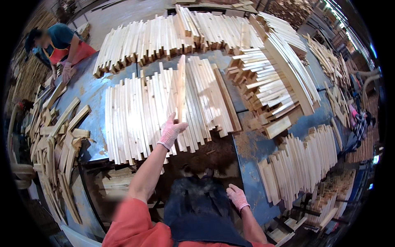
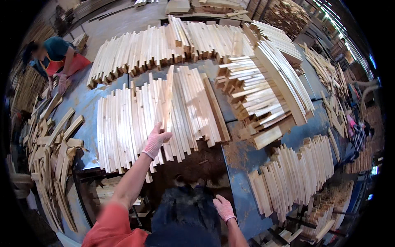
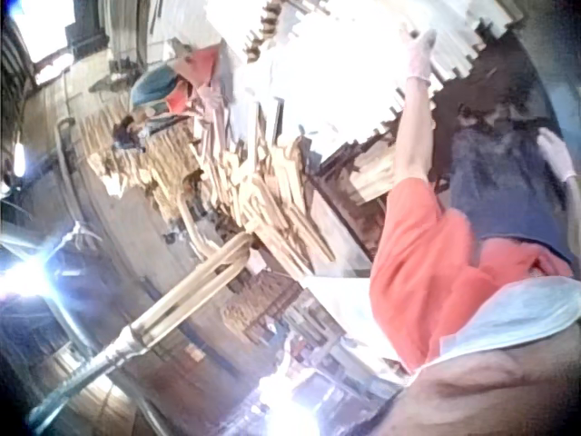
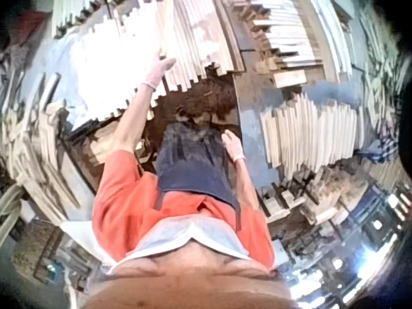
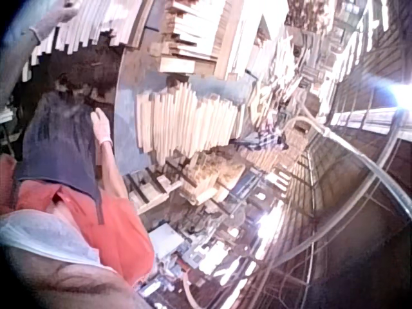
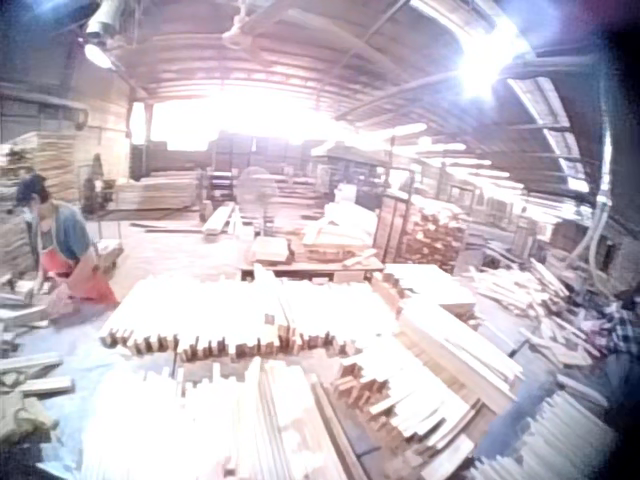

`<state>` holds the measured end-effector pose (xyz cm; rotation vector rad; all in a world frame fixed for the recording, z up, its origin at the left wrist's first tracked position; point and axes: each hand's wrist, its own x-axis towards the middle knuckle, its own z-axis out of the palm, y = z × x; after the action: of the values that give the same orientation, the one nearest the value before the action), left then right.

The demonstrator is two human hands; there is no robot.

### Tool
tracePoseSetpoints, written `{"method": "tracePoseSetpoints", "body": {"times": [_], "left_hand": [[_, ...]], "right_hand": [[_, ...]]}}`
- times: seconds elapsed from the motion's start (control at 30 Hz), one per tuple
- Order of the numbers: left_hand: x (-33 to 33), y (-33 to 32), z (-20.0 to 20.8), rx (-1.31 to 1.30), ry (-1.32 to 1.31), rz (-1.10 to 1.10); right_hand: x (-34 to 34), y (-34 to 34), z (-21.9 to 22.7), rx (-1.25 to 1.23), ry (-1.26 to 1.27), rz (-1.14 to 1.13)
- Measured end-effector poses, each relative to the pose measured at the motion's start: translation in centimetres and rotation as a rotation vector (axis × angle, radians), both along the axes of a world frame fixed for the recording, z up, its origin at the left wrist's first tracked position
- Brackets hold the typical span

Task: The person picks up stacks of thin wooden planks from a metal table and places them onto a conveyor belt. The person repeatedly gathers the planks, aligns them, and moves them to the conveyor, which transports them into a processing machine.

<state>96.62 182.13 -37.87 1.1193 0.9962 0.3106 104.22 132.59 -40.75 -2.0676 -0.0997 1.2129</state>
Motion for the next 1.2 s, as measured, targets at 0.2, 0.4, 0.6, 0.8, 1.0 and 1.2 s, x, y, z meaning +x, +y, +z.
{"method": "tracePoseSetpoints", "body": {"times": [0.2, 0.4, 0.6, 0.8, 1.0, 1.2], "left_hand": [[-6.0, -3.3, 4.1, -0.07, -0.205, 0.096], [-9.5, -6.2, 4.3, -0.055, -0.3, 0.194], [-14.2, -11.1, 9.5, -0.077, -0.462, 0.444], [-22.7, -20.6, 18.9, -0.037, -0.456, 0.683], [-30.4, -21.9, 13.8, 0.126, -0.555, 1.483], [-42.7, -27.6, -6.0, -0.04, 0.086, 1.844]], "right_hand": [[4.3, 10.9, 0.3, 0.129, -0.138, 0.414], [6.5, 21.4, 3.8, 0.213, -0.007, 0.568], [6.0, 27.8, 4.2, 0.227, 0.153, 0.698], [2.4, 31.7, 4.2, 0.14, 0.342, 0.892], [-3.5, 35.7, 5.3, 0.062, 0.327, 1.278], [-11.3, 37.4, 6.4, -0.01, 0.273, 1.402]]}}
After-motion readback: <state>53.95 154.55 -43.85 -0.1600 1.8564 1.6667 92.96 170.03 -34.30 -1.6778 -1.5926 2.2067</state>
